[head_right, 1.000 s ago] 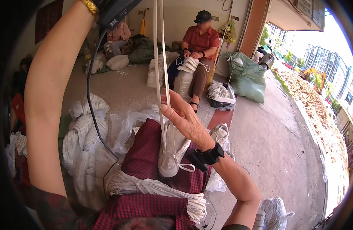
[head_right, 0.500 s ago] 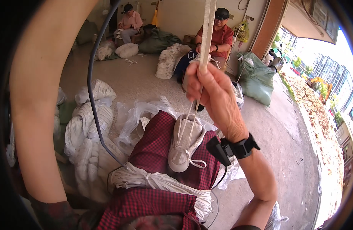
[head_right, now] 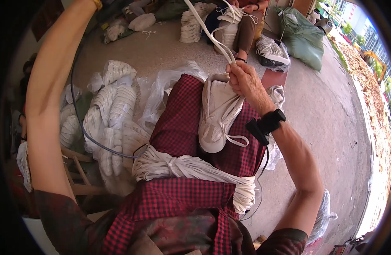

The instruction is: Insert and pull laces through the eyelets of a white shoe during manufacturing.

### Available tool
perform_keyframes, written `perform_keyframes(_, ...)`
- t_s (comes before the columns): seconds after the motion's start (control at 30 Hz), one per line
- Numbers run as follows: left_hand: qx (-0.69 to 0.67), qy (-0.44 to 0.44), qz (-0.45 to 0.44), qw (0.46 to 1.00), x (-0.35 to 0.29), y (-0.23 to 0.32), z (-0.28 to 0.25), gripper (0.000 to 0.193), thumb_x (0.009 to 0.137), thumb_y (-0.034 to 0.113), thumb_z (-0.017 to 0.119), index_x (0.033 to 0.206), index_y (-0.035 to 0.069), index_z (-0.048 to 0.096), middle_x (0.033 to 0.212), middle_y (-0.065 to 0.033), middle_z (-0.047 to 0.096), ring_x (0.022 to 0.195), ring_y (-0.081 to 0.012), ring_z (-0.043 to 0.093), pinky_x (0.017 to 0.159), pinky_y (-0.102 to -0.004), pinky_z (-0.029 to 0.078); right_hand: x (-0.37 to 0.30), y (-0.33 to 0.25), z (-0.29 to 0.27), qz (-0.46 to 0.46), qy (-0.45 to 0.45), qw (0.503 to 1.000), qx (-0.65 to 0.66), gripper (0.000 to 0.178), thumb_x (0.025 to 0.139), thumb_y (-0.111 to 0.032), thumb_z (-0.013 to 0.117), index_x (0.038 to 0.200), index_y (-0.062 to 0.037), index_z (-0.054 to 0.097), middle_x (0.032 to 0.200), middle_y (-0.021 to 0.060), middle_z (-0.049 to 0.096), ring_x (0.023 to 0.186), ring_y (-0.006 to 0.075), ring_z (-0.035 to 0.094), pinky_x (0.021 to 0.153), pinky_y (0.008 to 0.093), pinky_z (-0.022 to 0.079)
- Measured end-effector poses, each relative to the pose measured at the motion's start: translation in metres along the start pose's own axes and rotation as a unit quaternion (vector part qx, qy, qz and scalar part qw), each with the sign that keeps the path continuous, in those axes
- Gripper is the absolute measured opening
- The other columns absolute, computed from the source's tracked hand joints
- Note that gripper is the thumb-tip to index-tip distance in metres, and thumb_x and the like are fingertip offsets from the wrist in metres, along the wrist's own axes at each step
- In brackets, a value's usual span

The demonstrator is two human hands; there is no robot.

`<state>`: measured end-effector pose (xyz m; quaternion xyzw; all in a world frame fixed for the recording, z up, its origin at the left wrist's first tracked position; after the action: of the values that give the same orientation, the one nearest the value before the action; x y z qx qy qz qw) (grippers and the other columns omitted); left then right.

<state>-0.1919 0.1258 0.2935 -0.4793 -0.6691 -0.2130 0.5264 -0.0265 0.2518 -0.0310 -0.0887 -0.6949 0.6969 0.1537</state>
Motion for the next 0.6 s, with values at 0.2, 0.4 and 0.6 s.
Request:
perform_keyframes(0.2, -0.485, -0.401, -0.006, 0.777, -0.277, 0.151, 0.04, 0.024, 0.079, 0.009, 0.076, 0.096, -0.001, 0.062, 0.092, -0.0096, 0.064, 0.069, -0.0148, 0.063, 0.062, -0.0297, 0.053, 0.005, 0.024, -0.021, 0.001, -0.003, 0.999, 0.035, 0.025, 0.105, -0.025, 0.043, 0.094, -0.0066, 0.055, 0.066, -0.0078, 0.037, 0.051, 0.0022, 0.033, 0.044, 0.0202, 0.024)
perform_keyframes(0.4, -0.544, -0.385, -0.049, 0.744, -0.339, 0.177, 0.048, 0.018, 0.078, 0.003, 0.076, 0.092, -0.001, 0.066, 0.088, -0.0079, 0.058, 0.074, -0.0159, 0.061, 0.063, -0.0292, 0.052, -0.006, 0.007, -0.004, -0.081, 0.069, 0.976, -0.191, 0.034, 0.106, -0.031, 0.043, 0.09, -0.0051, 0.059, 0.066, -0.0047, 0.043, 0.059, 0.0056, 0.036, 0.053, 0.0235, 0.031)
perform_keyframes(0.6, -0.607, -0.517, -0.049, 0.601, -0.346, 0.164, 0.07, 0.006, 0.084, 0.004, 0.068, 0.087, 0.0, 0.065, 0.086, -0.003, 0.056, 0.07, -0.0116, 0.053, 0.061, -0.0278, 0.045, -0.012, 0.005, -0.005, -0.042, 0.074, 0.989, -0.121, 0.032, 0.106, -0.031, 0.043, 0.092, -0.0059, 0.058, 0.066, -0.0063, 0.041, 0.058, 0.0049, 0.035, 0.052, 0.0228, 0.029)
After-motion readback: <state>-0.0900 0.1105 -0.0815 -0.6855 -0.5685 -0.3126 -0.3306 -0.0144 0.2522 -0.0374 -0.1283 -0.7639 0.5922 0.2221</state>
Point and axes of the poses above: each hand's wrist, its own x-axis towards the middle knuckle, its own z-axis out of the palm, y = z × x, the point moved 8 cm from there along x, towards the middle knuckle
